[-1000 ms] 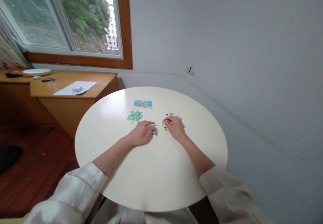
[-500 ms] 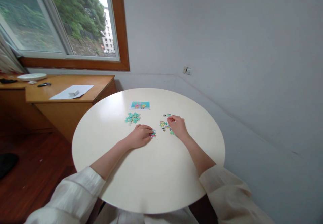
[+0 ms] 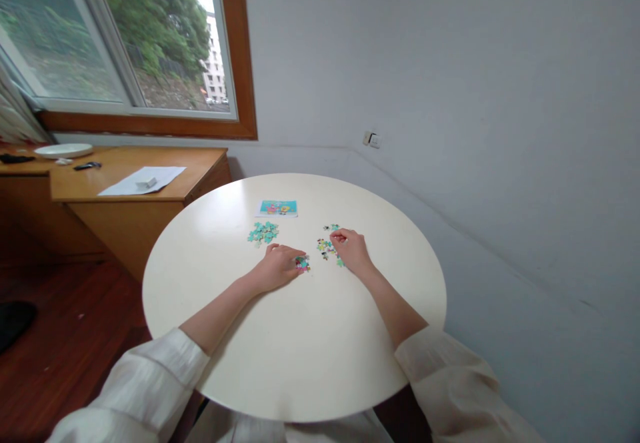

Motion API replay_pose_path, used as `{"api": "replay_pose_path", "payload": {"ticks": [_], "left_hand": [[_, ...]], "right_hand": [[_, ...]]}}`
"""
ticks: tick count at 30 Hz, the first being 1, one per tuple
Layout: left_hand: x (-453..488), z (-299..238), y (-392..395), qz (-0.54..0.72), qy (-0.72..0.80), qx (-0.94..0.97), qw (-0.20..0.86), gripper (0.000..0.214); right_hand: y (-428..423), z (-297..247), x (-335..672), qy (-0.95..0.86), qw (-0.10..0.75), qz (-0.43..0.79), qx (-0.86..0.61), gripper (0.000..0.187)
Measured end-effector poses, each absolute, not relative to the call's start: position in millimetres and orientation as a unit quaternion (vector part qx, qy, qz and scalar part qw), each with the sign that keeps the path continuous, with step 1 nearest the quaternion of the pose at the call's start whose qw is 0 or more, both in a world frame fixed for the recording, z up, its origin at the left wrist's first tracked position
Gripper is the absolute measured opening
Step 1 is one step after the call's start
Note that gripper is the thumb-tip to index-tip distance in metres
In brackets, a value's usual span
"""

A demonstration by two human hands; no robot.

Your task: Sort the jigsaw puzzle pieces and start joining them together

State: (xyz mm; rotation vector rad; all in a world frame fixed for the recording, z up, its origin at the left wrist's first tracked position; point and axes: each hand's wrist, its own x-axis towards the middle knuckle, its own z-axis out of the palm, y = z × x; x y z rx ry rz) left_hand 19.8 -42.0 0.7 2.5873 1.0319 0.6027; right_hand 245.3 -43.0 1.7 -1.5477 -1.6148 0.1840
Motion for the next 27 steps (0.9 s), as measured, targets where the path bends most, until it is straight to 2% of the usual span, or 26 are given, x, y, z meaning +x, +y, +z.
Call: {"api": "replay_pose_path", "payload": {"ticks": [27], "left_hand": [[18.6,5.5,-46.1,0.218,0.344,0.901,0.150,0.029]], "right_hand": [[-41.1,-2.2,244.9,-0.660,0.437,0.083,-0.605,0.012]]}}
